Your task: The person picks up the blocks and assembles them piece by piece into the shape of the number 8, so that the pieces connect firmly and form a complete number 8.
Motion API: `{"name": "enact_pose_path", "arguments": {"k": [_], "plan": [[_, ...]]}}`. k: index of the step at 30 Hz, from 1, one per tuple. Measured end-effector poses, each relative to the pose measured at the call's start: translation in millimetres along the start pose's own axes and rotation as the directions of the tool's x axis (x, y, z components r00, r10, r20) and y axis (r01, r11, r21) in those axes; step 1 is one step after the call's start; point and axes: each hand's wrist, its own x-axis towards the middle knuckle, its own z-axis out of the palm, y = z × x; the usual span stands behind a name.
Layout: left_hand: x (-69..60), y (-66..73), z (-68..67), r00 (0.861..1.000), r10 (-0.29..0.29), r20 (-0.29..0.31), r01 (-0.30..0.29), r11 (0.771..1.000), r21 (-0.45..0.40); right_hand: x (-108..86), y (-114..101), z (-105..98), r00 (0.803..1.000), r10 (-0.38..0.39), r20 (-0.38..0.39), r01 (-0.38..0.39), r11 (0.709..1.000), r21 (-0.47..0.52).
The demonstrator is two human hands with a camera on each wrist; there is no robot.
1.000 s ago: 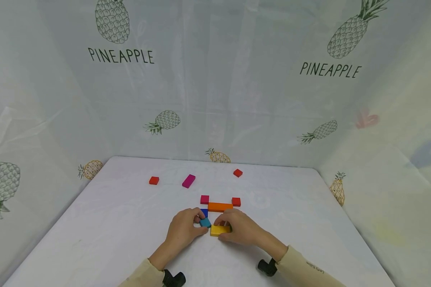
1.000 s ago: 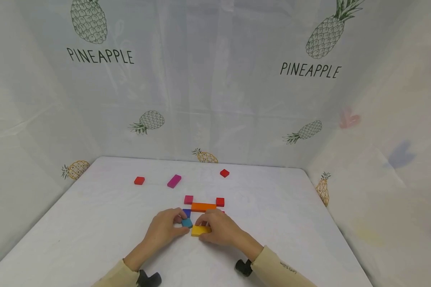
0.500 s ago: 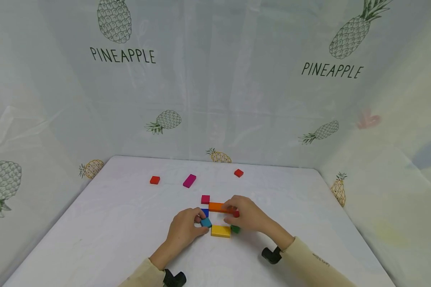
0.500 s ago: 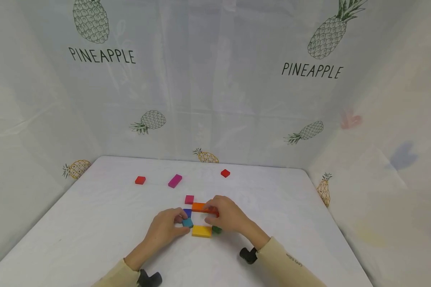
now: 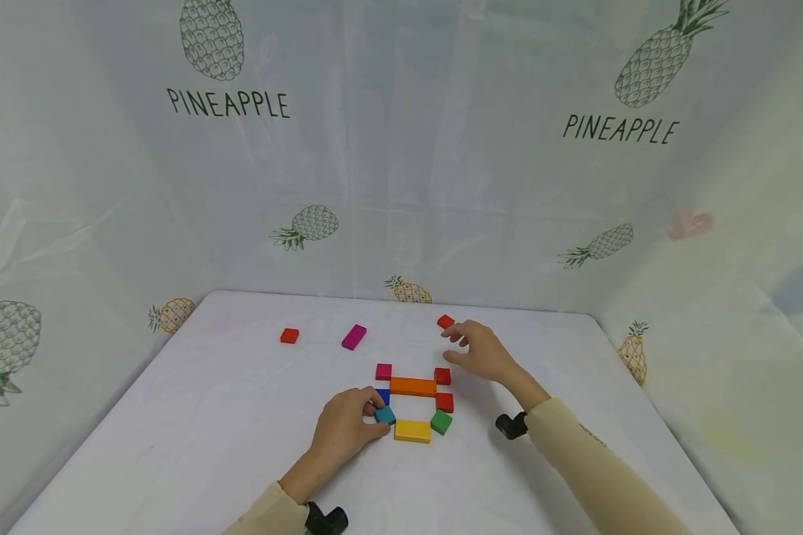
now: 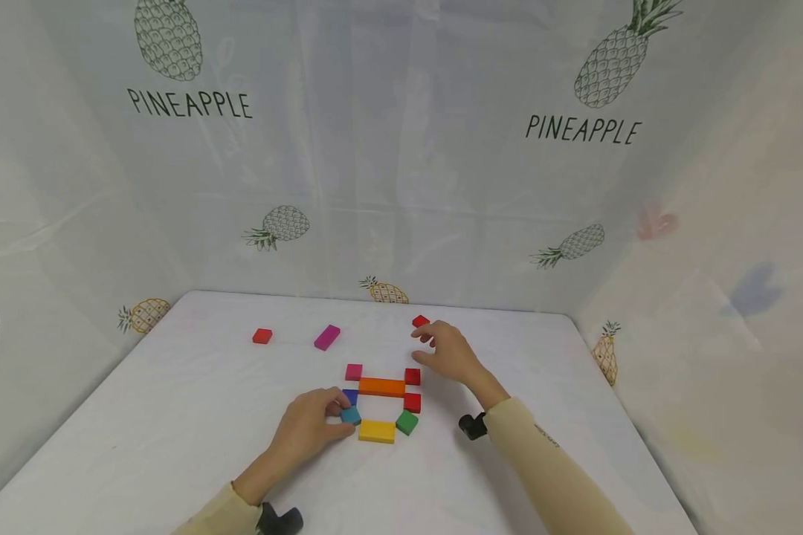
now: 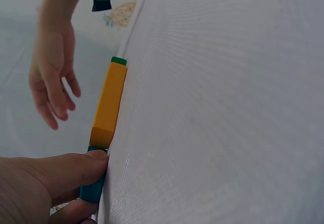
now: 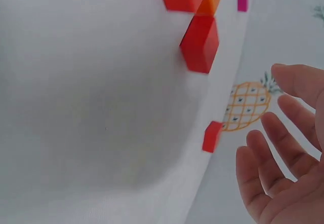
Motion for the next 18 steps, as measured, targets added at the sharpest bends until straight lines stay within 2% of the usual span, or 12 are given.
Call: {"name": "enact_pose_path", "arguments": {"k": [9, 18], "plan": [[0.2, -0.6, 0.8, 1.000, 0.000, 0.003, 0.000, 1.000, 0.003, 25.9, 22, 5, 0.993, 0.117, -0.030, -0.117, 0.993, 0.004], [-0.6, 0.4, 0.4, 1.000, 0.003, 0.004, -0.003, 1.000, -0.001, 44.5, 44, 14, 0.971, 0.239, -0.026, -0.238, 0.971, 0.024]]}}
